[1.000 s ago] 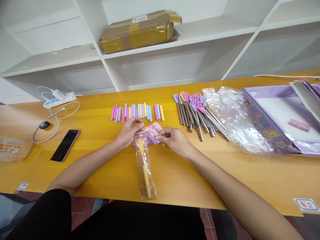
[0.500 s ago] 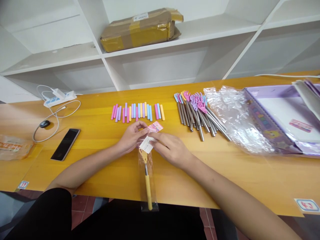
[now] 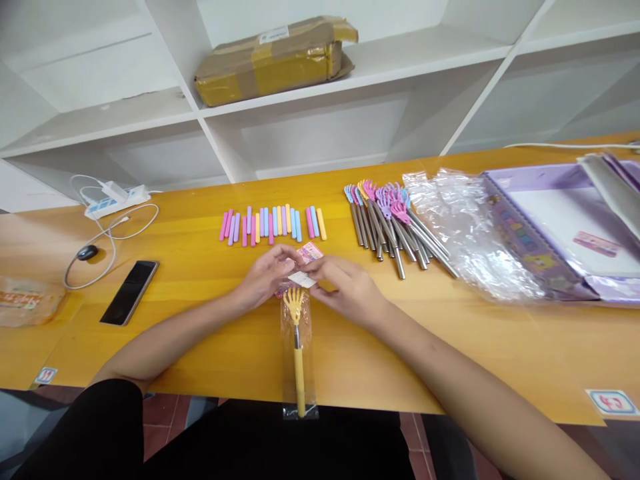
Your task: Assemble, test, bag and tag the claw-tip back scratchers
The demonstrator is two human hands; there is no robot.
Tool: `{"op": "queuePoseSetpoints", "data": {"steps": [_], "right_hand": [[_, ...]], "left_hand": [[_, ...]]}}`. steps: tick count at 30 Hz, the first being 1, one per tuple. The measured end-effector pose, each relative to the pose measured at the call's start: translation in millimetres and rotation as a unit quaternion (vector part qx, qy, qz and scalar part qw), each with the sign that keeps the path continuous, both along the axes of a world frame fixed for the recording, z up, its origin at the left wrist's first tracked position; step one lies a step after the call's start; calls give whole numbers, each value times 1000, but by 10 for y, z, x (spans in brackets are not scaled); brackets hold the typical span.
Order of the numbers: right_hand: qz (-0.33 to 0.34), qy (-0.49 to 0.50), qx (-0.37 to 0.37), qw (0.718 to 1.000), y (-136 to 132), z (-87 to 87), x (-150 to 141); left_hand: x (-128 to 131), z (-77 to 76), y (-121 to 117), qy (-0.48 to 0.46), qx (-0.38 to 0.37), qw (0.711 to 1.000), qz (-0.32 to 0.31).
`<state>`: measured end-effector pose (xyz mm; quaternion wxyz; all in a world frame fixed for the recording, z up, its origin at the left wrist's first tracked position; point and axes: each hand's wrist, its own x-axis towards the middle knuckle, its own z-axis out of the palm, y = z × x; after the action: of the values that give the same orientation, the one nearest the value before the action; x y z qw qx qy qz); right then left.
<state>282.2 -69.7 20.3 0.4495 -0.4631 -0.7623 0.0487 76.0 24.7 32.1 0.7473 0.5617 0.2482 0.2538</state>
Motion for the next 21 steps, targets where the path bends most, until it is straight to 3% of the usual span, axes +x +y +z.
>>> {"op": "queuePoseSetpoints", "data": {"steps": [3,6,10,14,16,18,21], "right_hand": [[-29,98,-78,992,-4,52,-33],[-45,157,-91,982,2,91,-50],[-60,172,-108,977,16,90,-49],[-79,176,-106,975,24,74,-42],[-89,169,-98,977,28,72,-31],[-109,149,-97,978,34,74,-16],[-146,110,-112,977,47,81,2]], "left_hand": [[7,-21,32,-1,20,1000,-24],[10,-58,52,-36,12,998,-53],[-4,-155,31,-40,56,993,-93],[-8,-215,21,-29,85,992,-90],[-11,-188,42,4,149,986,-77],[-19,-141,71,62,282,953,-88],[-32,-115,84,113,477,853,-179]]}}
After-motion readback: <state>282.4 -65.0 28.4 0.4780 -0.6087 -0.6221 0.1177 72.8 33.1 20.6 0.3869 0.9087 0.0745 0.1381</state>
